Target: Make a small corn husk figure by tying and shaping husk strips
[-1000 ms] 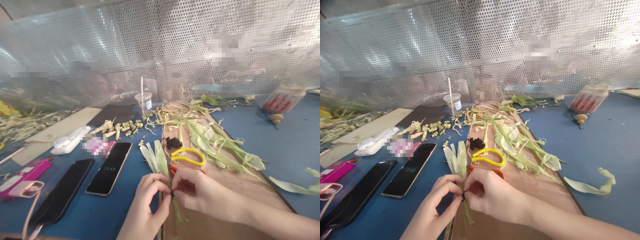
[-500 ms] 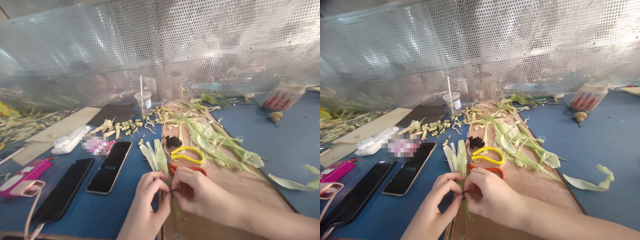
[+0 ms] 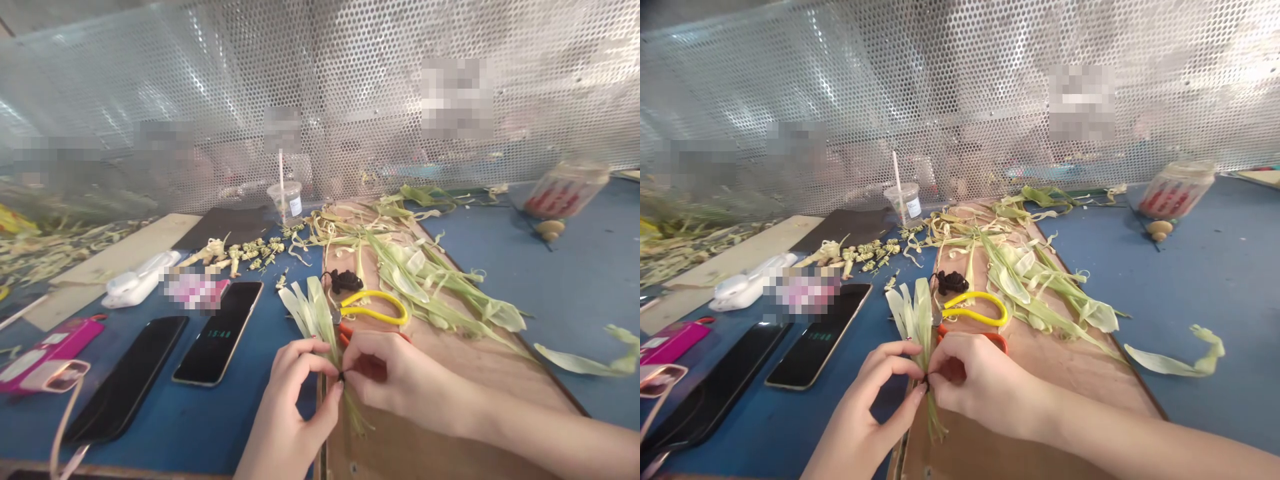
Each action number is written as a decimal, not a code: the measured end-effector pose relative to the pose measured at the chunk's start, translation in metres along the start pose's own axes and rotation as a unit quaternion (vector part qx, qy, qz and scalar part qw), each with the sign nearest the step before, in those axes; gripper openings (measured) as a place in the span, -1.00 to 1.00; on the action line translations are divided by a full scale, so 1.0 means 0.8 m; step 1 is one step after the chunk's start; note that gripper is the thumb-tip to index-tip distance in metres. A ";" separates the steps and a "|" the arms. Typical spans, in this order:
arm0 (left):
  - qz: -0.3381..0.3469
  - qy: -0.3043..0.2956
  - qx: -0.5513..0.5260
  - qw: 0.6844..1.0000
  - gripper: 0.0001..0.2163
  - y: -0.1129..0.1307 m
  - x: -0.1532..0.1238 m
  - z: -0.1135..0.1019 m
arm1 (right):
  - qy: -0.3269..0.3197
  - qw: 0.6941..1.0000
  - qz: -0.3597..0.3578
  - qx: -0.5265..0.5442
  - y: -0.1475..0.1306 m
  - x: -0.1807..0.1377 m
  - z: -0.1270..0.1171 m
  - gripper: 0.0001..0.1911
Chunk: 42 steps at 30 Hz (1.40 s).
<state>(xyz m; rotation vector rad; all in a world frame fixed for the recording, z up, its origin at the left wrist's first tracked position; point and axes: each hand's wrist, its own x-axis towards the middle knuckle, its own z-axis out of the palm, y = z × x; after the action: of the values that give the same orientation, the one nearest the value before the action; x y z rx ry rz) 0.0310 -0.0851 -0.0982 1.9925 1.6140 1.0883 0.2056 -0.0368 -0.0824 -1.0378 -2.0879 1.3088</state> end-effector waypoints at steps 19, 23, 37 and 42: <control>-0.007 -0.032 -0.015 0.999 -0.93 -0.003 0.003 0.001 | 0.027 0.989 -0.117 -0.083 0.000 0.000 0.000 -0.89; -0.011 -0.028 -0.008 1.000 -0.93 -0.002 0.003 0.001 | 0.014 0.997 -0.061 -0.049 0.002 0.000 -0.002 -0.93; 0.006 -0.007 -0.019 1.000 -0.92 -0.003 0.002 0.003 | 0.003 1.000 -0.017 -0.012 0.003 -0.001 -0.001 -0.95; 0.002 -0.005 -0.021 1.000 -0.92 -0.001 0.001 0.001 | -0.006 1.000 -0.004 -0.007 0.001 0.000 -0.004 -0.95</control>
<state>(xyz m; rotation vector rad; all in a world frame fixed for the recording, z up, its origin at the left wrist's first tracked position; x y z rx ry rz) 0.0312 -0.0844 -0.0989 1.9726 1.5690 1.1025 0.2082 -0.0351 -0.0818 -1.0300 -2.1103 1.3019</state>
